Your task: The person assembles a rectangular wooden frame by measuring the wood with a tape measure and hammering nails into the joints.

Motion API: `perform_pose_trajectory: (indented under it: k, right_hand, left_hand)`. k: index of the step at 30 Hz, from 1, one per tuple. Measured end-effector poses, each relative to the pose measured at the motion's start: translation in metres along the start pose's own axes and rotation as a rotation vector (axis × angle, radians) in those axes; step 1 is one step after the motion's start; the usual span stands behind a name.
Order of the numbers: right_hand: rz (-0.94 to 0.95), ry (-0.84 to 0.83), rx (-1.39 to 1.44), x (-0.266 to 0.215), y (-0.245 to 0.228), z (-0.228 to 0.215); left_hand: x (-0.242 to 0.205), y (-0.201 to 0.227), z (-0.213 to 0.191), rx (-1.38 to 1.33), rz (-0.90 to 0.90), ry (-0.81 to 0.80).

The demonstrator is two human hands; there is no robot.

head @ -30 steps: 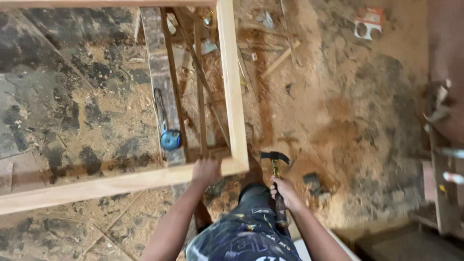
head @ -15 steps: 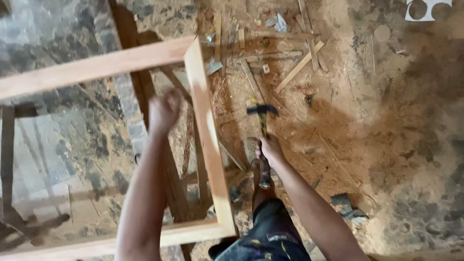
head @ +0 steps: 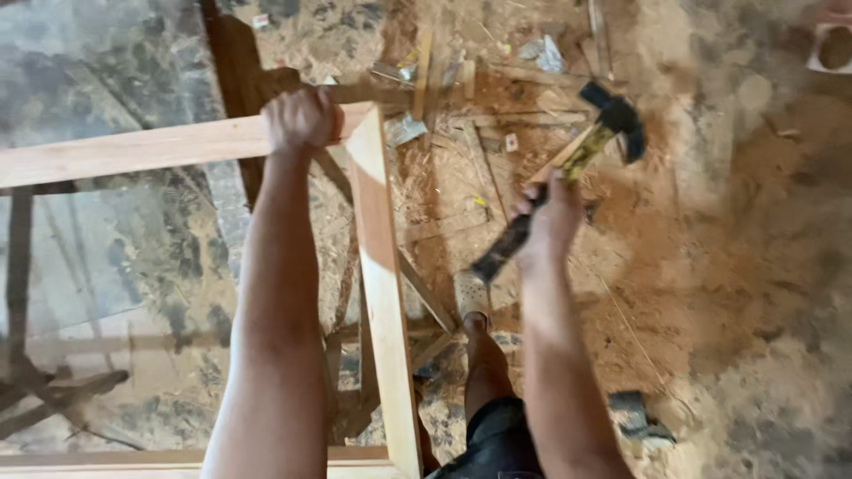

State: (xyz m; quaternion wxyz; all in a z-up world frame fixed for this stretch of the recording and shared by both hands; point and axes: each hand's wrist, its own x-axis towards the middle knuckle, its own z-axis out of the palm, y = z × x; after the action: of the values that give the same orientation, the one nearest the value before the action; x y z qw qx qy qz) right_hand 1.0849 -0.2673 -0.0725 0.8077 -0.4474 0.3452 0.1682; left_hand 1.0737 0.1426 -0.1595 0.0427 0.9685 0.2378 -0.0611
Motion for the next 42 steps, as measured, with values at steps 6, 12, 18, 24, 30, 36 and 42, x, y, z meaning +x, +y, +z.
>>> perform_pose_trajectory:
  k: [6,12,18,24,30,36,42]
  right_hand:
    - [0.437,-0.571,-0.41,-0.028,0.084,0.073]
    - [0.438,-0.587,-0.565,-0.023,0.066,0.05]
    - [0.454,-0.393,-0.856,-0.011,0.067,-0.097]
    - [0.407,-0.107,-1.464,-0.045,0.028,-0.287]
    - [-0.187,-0.318,-1.689,-0.16,0.018,-0.257]
    - [-0.071,-0.703,-1.175,-0.253,0.117,-0.071]
    - [-0.43,-0.673,-1.405,-0.269,0.313,0.036]
  left_hand:
    - [-0.001,-0.004,0.006,0.028,0.096,0.062]
    - [-0.01,0.003,-0.017,-0.061,0.0,-0.062]
    - [-0.09,-0.005,-0.05,-0.762,0.101,0.293]
    - [-0.34,-0.046,-0.08,-0.497,-0.72,0.351]
    - [-0.453,-0.089,-0.052,-0.431,-0.68,-0.04]
    - [-0.51,-0.079,-0.025,-0.393,-0.761,0.113]
    - [-0.577,-0.104,-0.031,-0.729,-0.801,0.175]
